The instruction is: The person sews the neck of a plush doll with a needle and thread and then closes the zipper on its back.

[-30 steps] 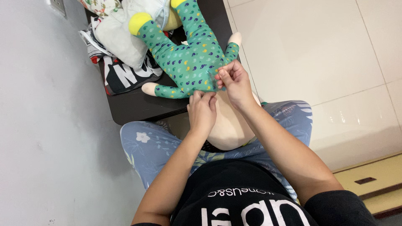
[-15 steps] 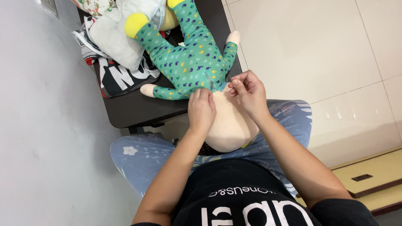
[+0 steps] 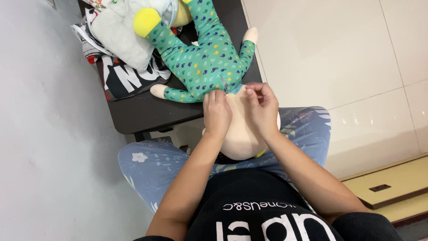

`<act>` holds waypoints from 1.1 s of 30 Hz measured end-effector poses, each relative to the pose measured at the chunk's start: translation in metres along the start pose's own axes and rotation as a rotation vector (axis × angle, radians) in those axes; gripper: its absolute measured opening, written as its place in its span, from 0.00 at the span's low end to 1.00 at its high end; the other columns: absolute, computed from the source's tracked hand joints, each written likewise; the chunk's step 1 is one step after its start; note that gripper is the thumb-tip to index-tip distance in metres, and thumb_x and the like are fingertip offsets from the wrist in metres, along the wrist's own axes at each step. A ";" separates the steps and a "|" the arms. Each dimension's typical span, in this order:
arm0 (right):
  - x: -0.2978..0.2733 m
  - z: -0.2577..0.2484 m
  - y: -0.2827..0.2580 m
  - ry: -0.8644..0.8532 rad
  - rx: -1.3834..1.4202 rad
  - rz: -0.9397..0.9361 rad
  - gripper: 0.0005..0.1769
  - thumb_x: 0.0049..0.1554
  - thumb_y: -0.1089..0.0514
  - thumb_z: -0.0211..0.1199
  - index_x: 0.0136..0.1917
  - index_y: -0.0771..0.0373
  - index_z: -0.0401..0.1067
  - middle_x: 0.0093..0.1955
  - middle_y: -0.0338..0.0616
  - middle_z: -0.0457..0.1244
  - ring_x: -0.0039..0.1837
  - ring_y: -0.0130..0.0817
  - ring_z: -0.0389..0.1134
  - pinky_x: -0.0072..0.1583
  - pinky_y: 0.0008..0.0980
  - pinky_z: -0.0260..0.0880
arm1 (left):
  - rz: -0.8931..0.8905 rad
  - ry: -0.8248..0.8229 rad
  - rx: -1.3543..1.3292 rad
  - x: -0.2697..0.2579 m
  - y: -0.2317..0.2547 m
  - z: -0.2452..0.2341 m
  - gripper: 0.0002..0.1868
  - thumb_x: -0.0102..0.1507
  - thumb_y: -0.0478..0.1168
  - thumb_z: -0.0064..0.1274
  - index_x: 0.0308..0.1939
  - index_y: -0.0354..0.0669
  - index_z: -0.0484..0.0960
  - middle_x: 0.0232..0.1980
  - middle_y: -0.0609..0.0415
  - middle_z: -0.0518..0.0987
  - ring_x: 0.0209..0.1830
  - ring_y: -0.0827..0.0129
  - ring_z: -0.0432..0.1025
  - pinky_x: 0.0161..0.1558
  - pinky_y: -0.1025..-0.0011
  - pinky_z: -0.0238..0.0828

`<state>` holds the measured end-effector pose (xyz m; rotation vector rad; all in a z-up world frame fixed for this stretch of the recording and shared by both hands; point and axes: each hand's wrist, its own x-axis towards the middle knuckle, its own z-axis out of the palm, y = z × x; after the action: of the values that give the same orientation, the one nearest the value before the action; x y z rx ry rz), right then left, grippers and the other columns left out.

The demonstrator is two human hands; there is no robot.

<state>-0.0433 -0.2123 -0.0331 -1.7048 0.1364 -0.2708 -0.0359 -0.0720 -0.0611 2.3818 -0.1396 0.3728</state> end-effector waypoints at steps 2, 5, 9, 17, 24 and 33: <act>-0.008 0.006 -0.003 0.047 -0.090 -0.133 0.04 0.66 0.66 0.60 0.54 0.70 0.70 0.65 0.51 0.58 0.57 0.33 0.69 0.57 0.32 0.74 | 0.000 0.013 -0.027 -0.001 0.003 -0.002 0.04 0.63 0.30 0.50 0.42 0.36 0.77 0.46 0.43 0.75 0.47 0.46 0.69 0.52 0.54 0.67; -0.022 0.020 -0.002 0.069 -0.087 -0.133 0.05 0.66 0.67 0.60 0.55 0.70 0.69 0.61 0.49 0.56 0.56 0.34 0.67 0.56 0.31 0.73 | -0.003 0.064 -0.096 -0.005 0.007 -0.008 0.04 0.64 0.30 0.51 0.43 0.36 0.78 0.46 0.43 0.75 0.47 0.46 0.69 0.51 0.55 0.68; -0.029 0.024 0.000 0.071 -0.291 -0.121 0.02 0.63 0.68 0.61 0.49 0.68 0.70 0.55 0.49 0.60 0.51 0.35 0.67 0.50 0.29 0.73 | 0.073 0.056 -0.187 -0.013 0.004 -0.028 0.10 0.65 0.29 0.50 0.50 0.34 0.79 0.50 0.42 0.75 0.50 0.45 0.71 0.52 0.56 0.69; -0.026 0.021 0.001 0.141 -0.291 -0.264 0.01 0.64 0.69 0.61 0.50 0.68 0.70 0.51 0.48 0.63 0.52 0.40 0.67 0.53 0.34 0.70 | 0.350 -0.163 0.122 0.004 -0.021 -0.027 0.09 0.62 0.34 0.55 0.44 0.31 0.79 0.43 0.45 0.75 0.44 0.53 0.72 0.46 0.62 0.72; -0.024 0.024 0.001 0.163 -0.263 -0.212 0.01 0.64 0.68 0.61 0.49 0.68 0.70 0.50 0.48 0.63 0.51 0.39 0.67 0.52 0.33 0.69 | 0.463 -0.241 0.200 0.015 -0.027 -0.025 0.08 0.56 0.30 0.52 0.39 0.34 0.77 0.41 0.45 0.75 0.44 0.53 0.72 0.48 0.60 0.72; -0.025 0.024 0.009 0.145 -0.241 -0.215 0.04 0.62 0.69 0.62 0.51 0.67 0.73 0.52 0.48 0.61 0.51 0.37 0.66 0.49 0.29 0.71 | 0.298 -0.284 -0.158 0.014 -0.020 -0.040 0.05 0.62 0.31 0.53 0.40 0.36 0.74 0.41 0.43 0.75 0.45 0.46 0.71 0.49 0.55 0.69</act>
<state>-0.0611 -0.1847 -0.0480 -1.9418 0.0945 -0.5568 -0.0279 -0.0305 -0.0416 2.2472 -0.6362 0.1499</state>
